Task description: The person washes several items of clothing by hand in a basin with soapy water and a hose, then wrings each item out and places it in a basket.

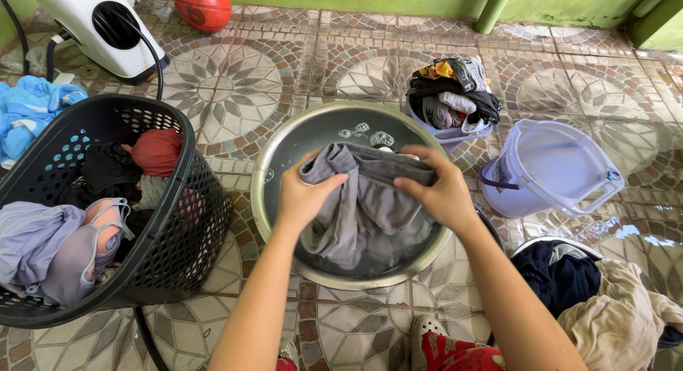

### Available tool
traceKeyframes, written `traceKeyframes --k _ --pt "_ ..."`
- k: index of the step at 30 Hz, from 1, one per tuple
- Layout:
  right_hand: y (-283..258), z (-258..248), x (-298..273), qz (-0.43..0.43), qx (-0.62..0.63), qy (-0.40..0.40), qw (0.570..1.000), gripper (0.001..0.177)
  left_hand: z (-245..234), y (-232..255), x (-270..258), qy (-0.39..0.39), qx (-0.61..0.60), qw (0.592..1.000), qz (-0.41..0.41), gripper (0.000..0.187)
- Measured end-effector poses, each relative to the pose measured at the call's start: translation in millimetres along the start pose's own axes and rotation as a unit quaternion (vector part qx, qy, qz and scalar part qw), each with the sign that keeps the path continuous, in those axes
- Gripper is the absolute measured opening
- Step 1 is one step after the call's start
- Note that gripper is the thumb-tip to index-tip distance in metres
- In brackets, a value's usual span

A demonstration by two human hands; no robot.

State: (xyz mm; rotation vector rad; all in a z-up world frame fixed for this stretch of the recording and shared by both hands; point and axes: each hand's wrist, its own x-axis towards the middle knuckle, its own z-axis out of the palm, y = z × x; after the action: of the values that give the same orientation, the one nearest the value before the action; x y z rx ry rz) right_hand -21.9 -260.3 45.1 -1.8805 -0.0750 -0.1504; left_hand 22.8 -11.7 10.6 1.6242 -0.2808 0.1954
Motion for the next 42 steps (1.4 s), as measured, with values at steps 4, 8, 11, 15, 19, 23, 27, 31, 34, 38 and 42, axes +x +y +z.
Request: traceKeyframes --k 4,8,11,15,19,23,27,31,34,38,42 --pt "7 23 -1 -0.045 -0.060 0.145 0.987 0.044 28 4 -9 0.103 0.053 0.993 0.006 0.050" --pt "9 53 -8 -0.020 -0.026 0.122 0.992 0.052 45 -2 -14 0.117 -0.034 0.992 -0.015 0.048" --pt "10 72 -13 -0.036 0.091 0.049 0.994 0.052 48 -10 -16 0.092 -0.114 0.987 -0.071 0.048" --pt "12 80 -16 -0.037 0.223 -0.055 0.973 0.064 41 -20 -19 0.011 -0.209 0.977 -0.049 0.063" --pt "26 65 -8 -0.034 0.245 -0.186 0.951 0.074 30 -38 -13 -0.020 -0.212 0.977 0.027 0.078" --pt "47 63 6 -0.047 -0.034 -0.128 0.990 0.047 20 -64 -12 -0.027 -0.150 0.987 -0.046 0.068" --pt "69 73 1 0.033 -0.202 -0.125 0.971 0.047 27 -106 -15 0.048 -0.098 0.985 -0.133 0.058" --pt "109 90 -6 0.057 -0.193 -0.158 0.967 0.058 20 -151 -21 0.088 -0.095 0.971 -0.202 0.056" --pt "141 102 -11 0.009 -0.196 -0.152 0.969 0.060 23 -179 -25 0.122 -0.046 0.963 -0.236 0.057" --pt "172 109 -6 -0.008 -0.204 -0.155 0.967 0.062 29 -207 -30 0.140 0.007 0.965 -0.224 0.062" --pt "186 109 12 0.080 -0.155 -0.158 0.972 0.073 35 -215 -24 0.142 -0.010 0.963 -0.229 0.064"
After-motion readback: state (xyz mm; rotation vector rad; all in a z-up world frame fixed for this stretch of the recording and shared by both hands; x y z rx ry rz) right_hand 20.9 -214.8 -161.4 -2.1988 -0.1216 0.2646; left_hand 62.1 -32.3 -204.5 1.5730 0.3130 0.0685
